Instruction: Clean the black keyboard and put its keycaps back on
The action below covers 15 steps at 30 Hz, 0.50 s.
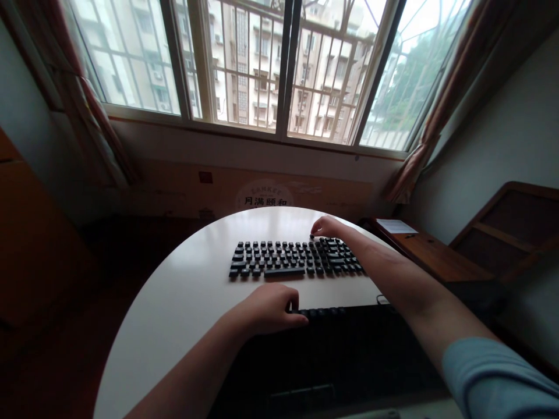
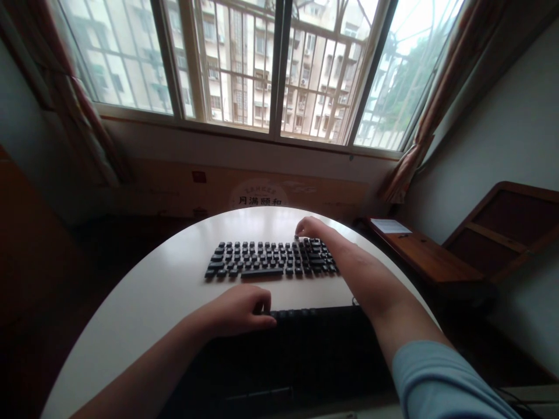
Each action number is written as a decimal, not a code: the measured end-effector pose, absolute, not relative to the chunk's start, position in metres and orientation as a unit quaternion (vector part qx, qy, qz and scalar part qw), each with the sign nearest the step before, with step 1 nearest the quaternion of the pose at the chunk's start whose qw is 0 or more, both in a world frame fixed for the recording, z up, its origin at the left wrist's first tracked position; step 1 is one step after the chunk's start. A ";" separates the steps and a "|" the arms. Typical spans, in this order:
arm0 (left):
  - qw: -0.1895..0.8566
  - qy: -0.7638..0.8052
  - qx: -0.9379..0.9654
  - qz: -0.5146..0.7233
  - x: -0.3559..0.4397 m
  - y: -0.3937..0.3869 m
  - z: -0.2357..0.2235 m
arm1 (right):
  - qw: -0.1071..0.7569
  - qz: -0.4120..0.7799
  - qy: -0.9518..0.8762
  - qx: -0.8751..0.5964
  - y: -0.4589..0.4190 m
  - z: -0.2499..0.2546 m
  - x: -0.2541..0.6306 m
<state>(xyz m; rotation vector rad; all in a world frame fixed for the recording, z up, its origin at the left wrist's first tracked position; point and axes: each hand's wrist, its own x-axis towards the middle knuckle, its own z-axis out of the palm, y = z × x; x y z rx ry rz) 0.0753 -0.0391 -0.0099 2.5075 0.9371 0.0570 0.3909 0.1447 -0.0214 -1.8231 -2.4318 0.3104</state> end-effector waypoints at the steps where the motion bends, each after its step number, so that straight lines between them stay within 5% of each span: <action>1: 0.232 0.341 0.911 0.021 0.075 -0.039 -0.010 | 0.047 0.105 -0.795 -0.596 0.146 -0.021 0.391; 9: 0.229 0.345 0.910 0.018 0.075 -0.040 -0.008 | 0.112 0.135 -0.779 -0.602 0.144 -0.028 0.386; 15: 0.228 0.335 0.914 0.022 0.076 -0.036 -0.013 | 0.273 0.143 -0.746 -0.591 0.125 -0.011 0.376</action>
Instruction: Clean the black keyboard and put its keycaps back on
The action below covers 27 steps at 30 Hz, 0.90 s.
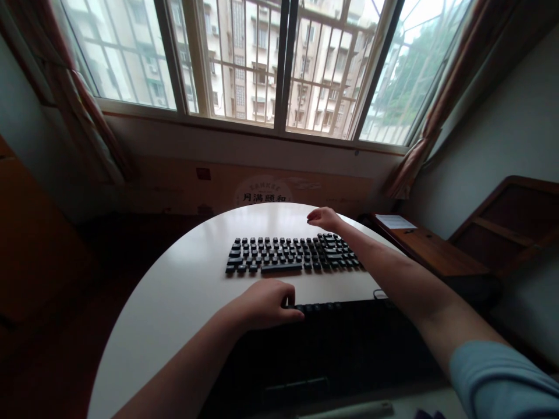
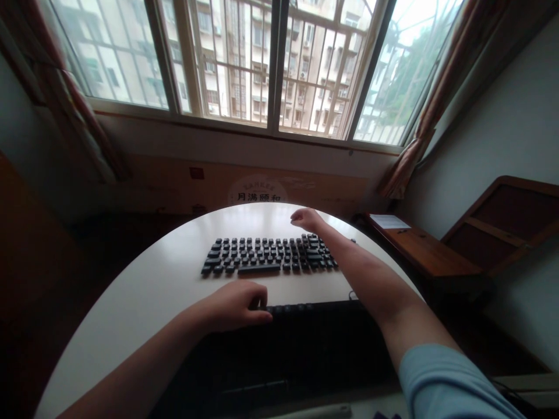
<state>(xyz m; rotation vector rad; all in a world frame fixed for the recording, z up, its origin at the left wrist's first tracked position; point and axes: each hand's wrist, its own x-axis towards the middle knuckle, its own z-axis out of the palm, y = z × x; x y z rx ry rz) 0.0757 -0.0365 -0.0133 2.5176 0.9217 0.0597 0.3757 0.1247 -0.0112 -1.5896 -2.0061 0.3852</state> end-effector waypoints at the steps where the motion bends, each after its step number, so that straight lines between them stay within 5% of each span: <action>1: 0.226 0.335 0.914 0.022 0.076 -0.036 -0.014 | 0.303 0.147 -0.739 -0.584 0.116 -0.004 0.376; 5: 0.216 0.331 0.918 0.023 0.078 -0.033 -0.017 | 0.377 0.181 -0.725 -0.548 0.047 0.014 0.384; 12: 0.213 0.334 0.918 0.012 0.080 -0.033 -0.017 | 0.366 0.299 -0.728 -0.497 -0.103 -0.020 0.392; 27: 0.212 0.334 0.919 0.012 0.080 -0.034 -0.013 | 0.279 0.179 -0.811 -0.482 -0.121 -0.033 0.381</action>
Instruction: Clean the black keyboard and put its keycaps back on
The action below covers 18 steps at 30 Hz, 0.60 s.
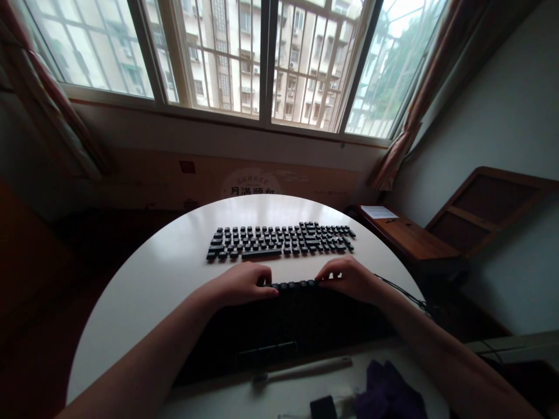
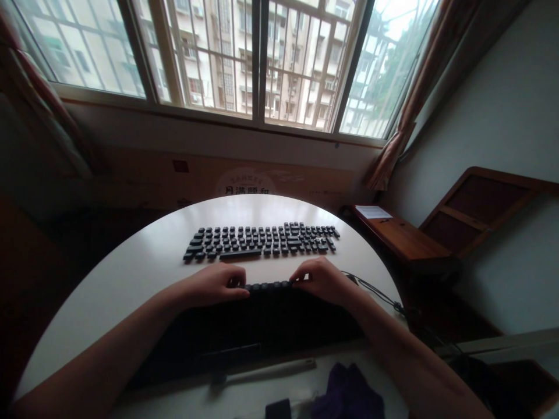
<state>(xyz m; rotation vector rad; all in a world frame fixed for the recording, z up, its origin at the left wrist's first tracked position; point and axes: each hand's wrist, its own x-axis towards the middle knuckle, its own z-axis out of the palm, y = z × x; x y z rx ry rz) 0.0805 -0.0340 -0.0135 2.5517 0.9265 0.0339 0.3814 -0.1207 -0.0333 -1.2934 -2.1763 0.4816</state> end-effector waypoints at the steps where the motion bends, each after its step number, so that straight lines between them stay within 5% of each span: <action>1: 0.212 0.335 0.918 0.011 0.081 -0.034 -0.014 | 0.280 0.179 -0.814 -0.476 -0.121 -0.034 0.382; 18: 0.216 0.335 0.917 0.000 0.082 -0.033 -0.013 | 0.291 0.157 -0.825 -0.459 -0.122 -0.036 0.381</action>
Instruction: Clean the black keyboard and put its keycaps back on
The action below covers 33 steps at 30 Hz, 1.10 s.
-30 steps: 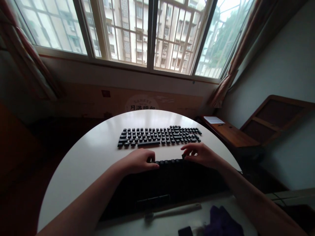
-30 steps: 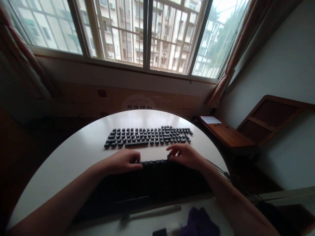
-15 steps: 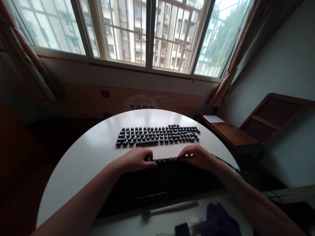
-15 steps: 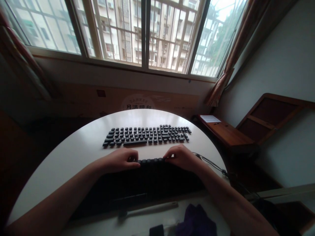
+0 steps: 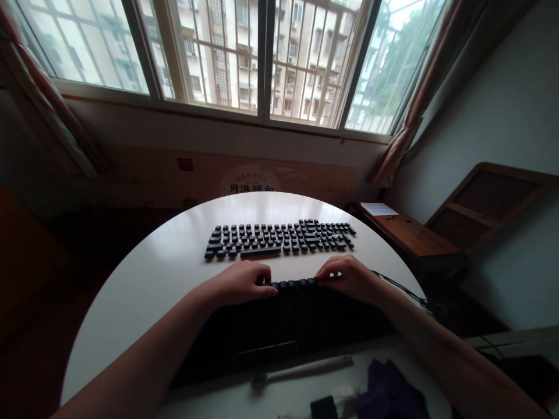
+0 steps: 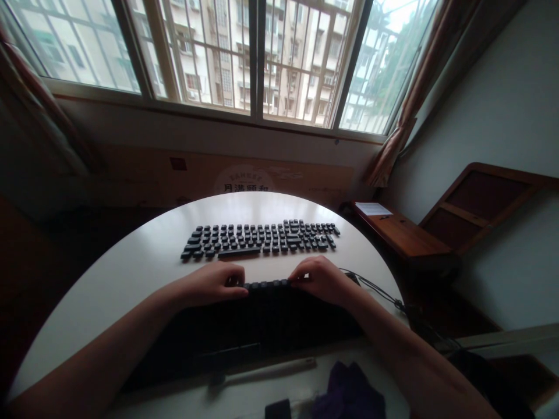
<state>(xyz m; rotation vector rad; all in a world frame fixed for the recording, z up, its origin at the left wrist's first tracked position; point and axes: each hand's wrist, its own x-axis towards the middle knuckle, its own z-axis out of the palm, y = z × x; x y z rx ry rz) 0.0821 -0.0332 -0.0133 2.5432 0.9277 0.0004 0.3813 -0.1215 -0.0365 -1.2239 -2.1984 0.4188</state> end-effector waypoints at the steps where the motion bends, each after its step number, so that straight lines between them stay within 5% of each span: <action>1: 0.217 0.335 0.917 -0.001 0.082 -0.033 -0.013 | 0.293 0.160 -0.824 -0.457 -0.121 -0.037 0.381; 25: 0.227 0.335 0.915 0.006 0.081 -0.031 -0.017 | 0.217 0.069 -0.827 -0.514 -0.125 -0.028 0.371; 33: 0.231 0.342 0.911 0.002 0.082 -0.033 -0.012 | 0.129 0.102 -0.866 -0.472 -0.138 -0.008 0.382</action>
